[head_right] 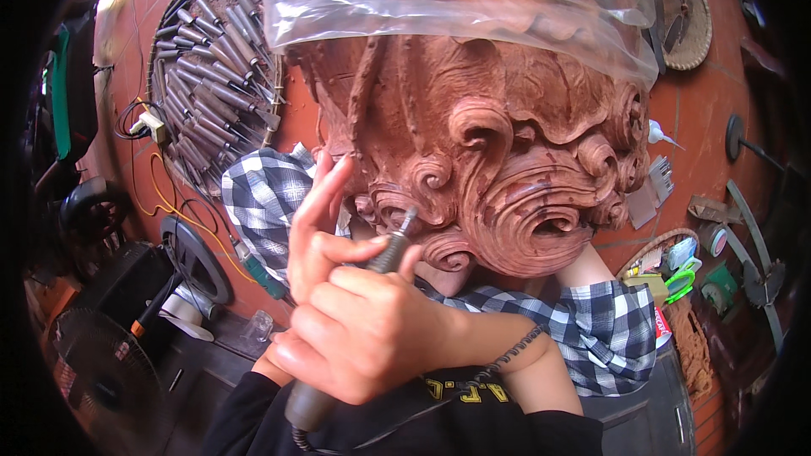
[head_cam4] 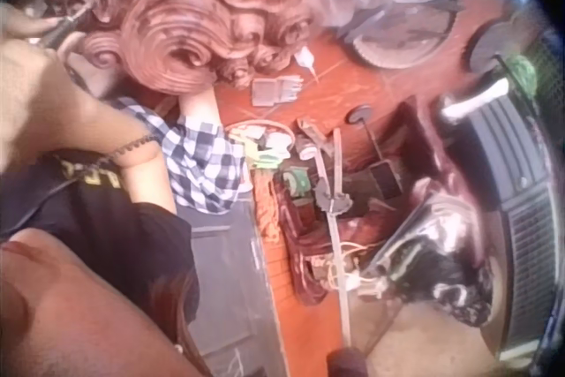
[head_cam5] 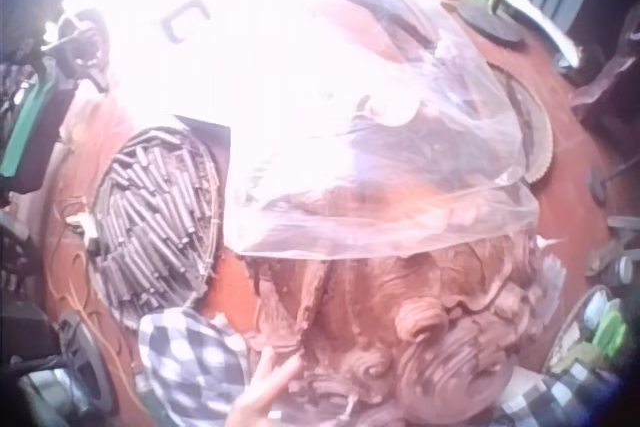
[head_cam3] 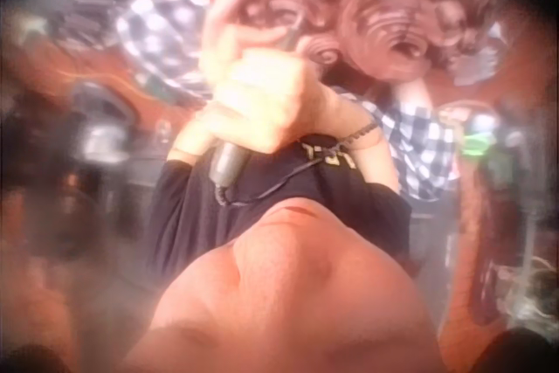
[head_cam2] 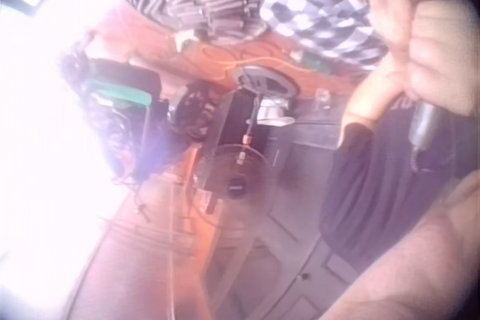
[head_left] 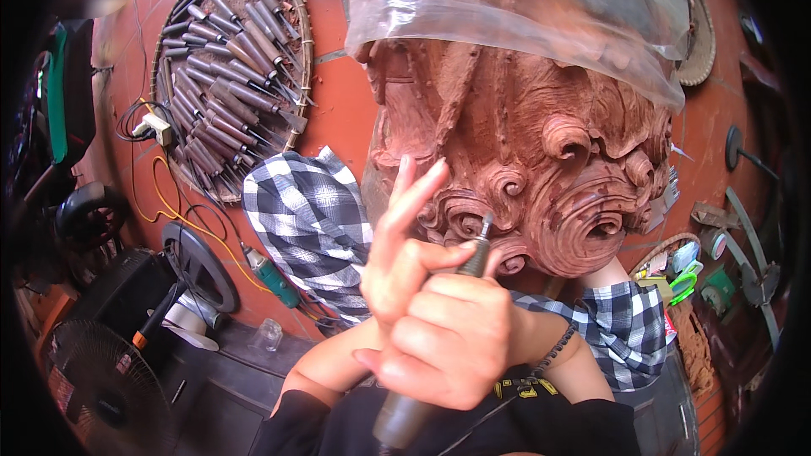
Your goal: The person carves intricate swirling patterns into a reddish-brown wooden block using a rotary power tool and a chisel with a wooden mallet. They switch between tools to refine the design and occasionally brush away wood shavings.
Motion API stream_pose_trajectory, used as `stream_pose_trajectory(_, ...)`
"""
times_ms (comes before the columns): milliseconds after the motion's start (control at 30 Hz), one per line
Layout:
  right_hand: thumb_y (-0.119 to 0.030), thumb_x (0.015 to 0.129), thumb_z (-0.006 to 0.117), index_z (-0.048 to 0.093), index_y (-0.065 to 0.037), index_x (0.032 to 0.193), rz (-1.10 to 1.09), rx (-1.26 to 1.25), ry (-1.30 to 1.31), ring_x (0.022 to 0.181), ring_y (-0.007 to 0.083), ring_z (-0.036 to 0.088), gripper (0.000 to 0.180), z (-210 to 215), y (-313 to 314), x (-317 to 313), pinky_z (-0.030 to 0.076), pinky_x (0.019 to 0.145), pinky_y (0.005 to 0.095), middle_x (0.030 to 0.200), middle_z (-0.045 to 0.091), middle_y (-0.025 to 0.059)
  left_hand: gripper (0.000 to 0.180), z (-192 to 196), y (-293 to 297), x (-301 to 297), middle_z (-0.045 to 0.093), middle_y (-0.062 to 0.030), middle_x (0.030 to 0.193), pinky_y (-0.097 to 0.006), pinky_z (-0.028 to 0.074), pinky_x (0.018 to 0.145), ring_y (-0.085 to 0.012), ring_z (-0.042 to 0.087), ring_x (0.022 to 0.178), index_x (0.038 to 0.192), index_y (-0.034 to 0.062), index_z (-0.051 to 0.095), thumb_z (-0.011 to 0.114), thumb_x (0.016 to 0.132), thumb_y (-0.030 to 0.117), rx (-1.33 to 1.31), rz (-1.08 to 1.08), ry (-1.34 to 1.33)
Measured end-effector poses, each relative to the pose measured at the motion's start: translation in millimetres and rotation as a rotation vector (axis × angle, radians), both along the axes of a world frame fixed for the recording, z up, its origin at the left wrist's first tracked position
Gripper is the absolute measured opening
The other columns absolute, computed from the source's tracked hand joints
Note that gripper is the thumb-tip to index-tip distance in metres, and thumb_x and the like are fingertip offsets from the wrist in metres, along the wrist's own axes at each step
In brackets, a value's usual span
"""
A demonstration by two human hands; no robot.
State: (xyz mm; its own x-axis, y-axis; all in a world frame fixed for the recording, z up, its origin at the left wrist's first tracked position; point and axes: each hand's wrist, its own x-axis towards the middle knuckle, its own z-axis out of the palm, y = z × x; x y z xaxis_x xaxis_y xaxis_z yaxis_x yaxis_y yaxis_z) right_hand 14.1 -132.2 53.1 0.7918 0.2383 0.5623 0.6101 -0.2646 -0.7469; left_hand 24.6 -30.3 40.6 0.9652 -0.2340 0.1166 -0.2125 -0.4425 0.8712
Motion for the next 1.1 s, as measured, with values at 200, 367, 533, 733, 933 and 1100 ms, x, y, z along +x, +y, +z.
stream_pose_trajectory(200, -0.013, 0.079, 0.064, 0.057, -0.007, 0.067, 0.041, -0.097, -0.012, 0.055, 0.0141, 0.048, 0.015, 11, -1, -28, 0.033, 0.049, 0.0273, 0.063, 0.046, 0.0, 0.036, -2, 6, -28, 0.061, -0.0074, 0.094, -0.036, 0.058, 0.073, -0.0288, 0.068, 0.092, 0.089, 0.0063, 0.073, 0.093, 0.062, 0.017, -0.08, -0.029, -0.147)
stream_pose_trajectory(367, -0.015, 0.074, 0.066, 0.059, -0.007, 0.069, 0.058, -0.095, -0.006, 0.057, 0.0155, 0.049, 0.011, 11, 7, -38, 0.036, 0.05, 0.0285, 0.065, 0.047, 0.0019, 0.037, -2, 21, -36, 0.058, 0.0017, 0.072, -0.028, 0.041, 0.048, -0.0161, 0.056, 0.059, 0.092, 0.0103, 0.071, 0.09, 0.066, 0.029, -0.039, -0.107, -0.138)
stream_pose_trajectory(533, -0.015, 0.074, 0.066, 0.06, -0.007, 0.071, 0.033, -0.129, 0.0, 0.057, 0.0156, 0.05, 0.01, 18, 9, -44, 0.037, 0.051, 0.0284, 0.065, 0.047, 0.0014, 0.04, -9, 25, -45, 0.058, 0.0004, 0.069, -0.029, 0.04, 0.045, -0.017, 0.055, 0.056, 0.092, 0.0075, 0.068, 0.089, 0.066, 0.03, -0.053, -0.137, -0.203)
stream_pose_trajectory(733, -0.014, 0.075, 0.067, 0.06, -0.008, 0.071, 0.057, -0.197, -0.018, 0.058, 0.0147, 0.051, 0.01, 27, 13, -52, 0.038, 0.052, 0.0275, 0.065, 0.048, 0.0006, 0.037, 0, 31, -48, 0.061, -0.0036, 0.071, -0.03, 0.041, 0.045, -0.0196, 0.058, 0.057, 0.091, 0.0024, 0.068, 0.087, 0.069, 0.025, -0.177, -0.183, -0.154)
stream_pose_trajectory(933, -0.013, 0.076, 0.071, 0.058, -0.01, 0.068, 0.072, -0.235, -0.052, 0.058, 0.0138, 0.051, 0.015, 30, 25, -67, 0.04, 0.053, 0.0267, 0.065, 0.049, -0.0002, 0.039, -6, 36, -64, 0.059, -0.0038, 0.071, -0.028, 0.043, 0.046, -0.0176, 0.058, 0.057, 0.094, 0.0042, 0.066, 0.089, 0.07, 0.023, -0.237, -0.128, -0.244)
stream_pose_trajectory(1100, -0.012, 0.074, 0.074, 0.056, -0.011, 0.066, 0.089, -0.264, -0.07, 0.059, 0.0135, 0.051, 0.02, 32, 36, -75, 0.042, 0.054, 0.0265, 0.065, 0.049, -0.0002, 0.034, -13, 43, -73, 0.058, -0.0029, 0.071, -0.027, 0.043, 0.045, -0.0161, 0.057, 0.055, 0.094, 0.0053, 0.067, 0.088, 0.07, 0.018, -0.302, -0.072, -0.289)
